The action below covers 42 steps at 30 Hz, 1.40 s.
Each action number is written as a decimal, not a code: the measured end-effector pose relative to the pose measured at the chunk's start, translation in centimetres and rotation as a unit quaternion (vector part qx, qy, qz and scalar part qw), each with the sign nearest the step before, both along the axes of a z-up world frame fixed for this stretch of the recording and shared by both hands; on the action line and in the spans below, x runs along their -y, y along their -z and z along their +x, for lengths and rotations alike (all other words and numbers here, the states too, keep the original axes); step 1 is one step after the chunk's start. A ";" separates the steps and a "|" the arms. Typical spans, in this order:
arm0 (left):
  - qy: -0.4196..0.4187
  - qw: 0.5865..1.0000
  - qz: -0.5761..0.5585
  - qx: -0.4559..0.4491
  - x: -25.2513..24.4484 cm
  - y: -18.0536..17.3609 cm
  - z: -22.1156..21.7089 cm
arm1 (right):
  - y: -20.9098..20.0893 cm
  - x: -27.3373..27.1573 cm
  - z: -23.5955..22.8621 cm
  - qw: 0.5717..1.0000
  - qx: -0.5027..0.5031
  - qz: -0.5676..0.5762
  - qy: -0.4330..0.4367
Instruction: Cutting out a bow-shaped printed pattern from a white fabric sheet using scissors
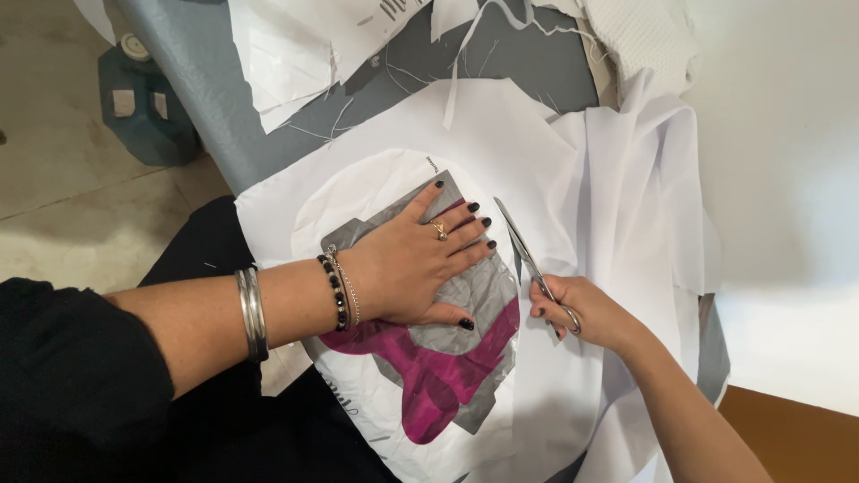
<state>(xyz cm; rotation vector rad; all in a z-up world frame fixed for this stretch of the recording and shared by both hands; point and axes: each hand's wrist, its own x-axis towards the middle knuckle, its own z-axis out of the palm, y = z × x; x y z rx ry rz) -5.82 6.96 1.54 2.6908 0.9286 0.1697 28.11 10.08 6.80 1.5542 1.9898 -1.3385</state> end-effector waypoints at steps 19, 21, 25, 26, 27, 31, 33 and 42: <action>-0.005 1.000 -0.004 0.006 0.0 0.2 0.0 | 0.0 -3.2 -0.5 0.999 0.011 -0.006 -0.033; -0.005 1.000 -0.006 0.007 0.0 0.1 0.0 | 0.1 -3.3 -0.1 0.999 0.016 -0.004 -0.033; -0.007 1.000 -0.001 0.011 0.0 0.4 0.1 | 0.1 -4.2 -0.3 0.999 0.014 -0.006 -0.044; -0.008 1.000 0.003 0.012 0.0 0.5 0.1 | 0.0 -4.3 -0.7 0.999 0.012 -0.007 -0.046; -0.010 1.000 0.002 0.011 0.1 0.4 0.1 | -0.2 -4.7 -1.1 0.999 0.012 -0.007 -0.047; -0.006 1.000 0.001 0.015 0.0 0.3 0.0 | -0.5 -5.7 -2.3 0.998 0.024 -0.007 -0.066; -0.009 1.000 0.001 0.018 0.1 0.4 0.0 | -0.5 -6.1 -2.6 0.997 0.023 -0.010 -0.070; -0.010 1.000 -0.003 0.014 0.0 0.4 0.0 | 0.4 -7.1 -1.2 0.996 0.037 0.001 -0.080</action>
